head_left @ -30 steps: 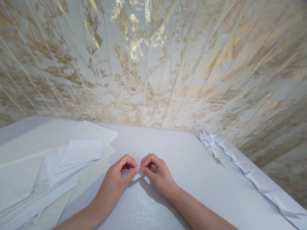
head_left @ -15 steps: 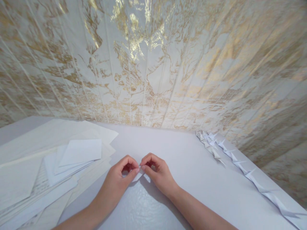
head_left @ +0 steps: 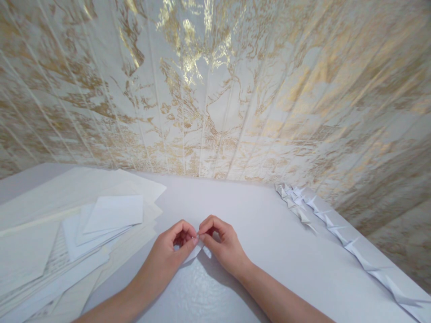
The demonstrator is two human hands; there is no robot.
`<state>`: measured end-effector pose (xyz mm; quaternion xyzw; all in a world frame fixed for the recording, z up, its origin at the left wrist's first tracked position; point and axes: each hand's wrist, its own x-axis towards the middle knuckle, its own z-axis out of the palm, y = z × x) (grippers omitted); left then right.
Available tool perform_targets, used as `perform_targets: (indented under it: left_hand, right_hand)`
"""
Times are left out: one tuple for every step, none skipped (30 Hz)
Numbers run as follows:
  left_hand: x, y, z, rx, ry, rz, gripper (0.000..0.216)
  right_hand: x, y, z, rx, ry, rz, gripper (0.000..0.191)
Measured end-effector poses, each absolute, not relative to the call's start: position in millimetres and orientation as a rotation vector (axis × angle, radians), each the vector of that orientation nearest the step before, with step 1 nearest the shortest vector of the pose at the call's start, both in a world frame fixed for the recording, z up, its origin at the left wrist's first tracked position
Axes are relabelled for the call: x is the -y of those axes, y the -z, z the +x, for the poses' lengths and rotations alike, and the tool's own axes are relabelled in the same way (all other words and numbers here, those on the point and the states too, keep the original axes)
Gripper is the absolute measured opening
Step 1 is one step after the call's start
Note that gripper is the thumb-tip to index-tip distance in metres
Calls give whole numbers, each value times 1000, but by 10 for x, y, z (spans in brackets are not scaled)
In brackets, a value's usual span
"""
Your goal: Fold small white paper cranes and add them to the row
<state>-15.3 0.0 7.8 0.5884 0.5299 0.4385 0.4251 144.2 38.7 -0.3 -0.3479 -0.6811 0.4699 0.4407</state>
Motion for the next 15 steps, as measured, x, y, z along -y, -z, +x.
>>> perform_targets:
  left_hand:
    - [-2, -80, -152, -1321, -1096, 1472, 15]
    - [-3, -80, -151, -1316, -1094, 1474, 15]
    - [-5, -79, -153, -1310, -1092, 1475, 15]
    - [-5, -77, -155, -1305, -1089, 1477, 15]
    - [-5, -73, -158, -1302, -1084, 1479, 14]
    - [-5, -69, -161, -1299, -1077, 1482, 14]
    - [-4, -65, -165, -1294, -1067, 1488, 14]
    - [-4, -60, -169, -1290, -1057, 1495, 14]
    - [-3, -56, -173, -1286, -1047, 1504, 14]
    - [-3, -52, -176, -1282, -1039, 1513, 14]
    - [-3, -47, -178, -1277, -1033, 1522, 14]
    - [-2, -43, -180, -1274, -1028, 1527, 14]
    - [-2, -39, -181, -1271, -1023, 1532, 14]
    - [-2, -36, -182, -1269, -1019, 1535, 14]
    - [-1, -33, -182, -1267, -1014, 1539, 14]
  right_hand:
    - [-387, 6, 1442, 1692, -1167, -865, 8]
    - [-388, 8, 1440, 1695, -1167, -865, 7]
    - [-388, 11, 1439, 1696, -1166, -866, 7]
    - [-389, 13, 1437, 1697, -1165, -868, 7]
    - [-389, 14, 1435, 1699, -1165, -872, 7]
    - [-390, 14, 1434, 1700, -1166, -875, 6]
    - [-391, 13, 1432, 1699, -1168, -880, 6]
    - [-392, 12, 1431, 1697, -1171, -885, 6]
    - [-393, 11, 1431, 1693, -1179, -892, 5]
    - [-394, 12, 1430, 1689, -1191, -900, 5]
    - [-395, 14, 1430, 1684, -1205, -907, 4]
    - [-396, 18, 1430, 1682, -1221, -914, 4]
    - [-397, 24, 1430, 1679, -1237, -919, 3]
    - [-397, 31, 1430, 1678, -1252, -922, 3]
    - [-397, 38, 1430, 1676, -1267, -925, 3]
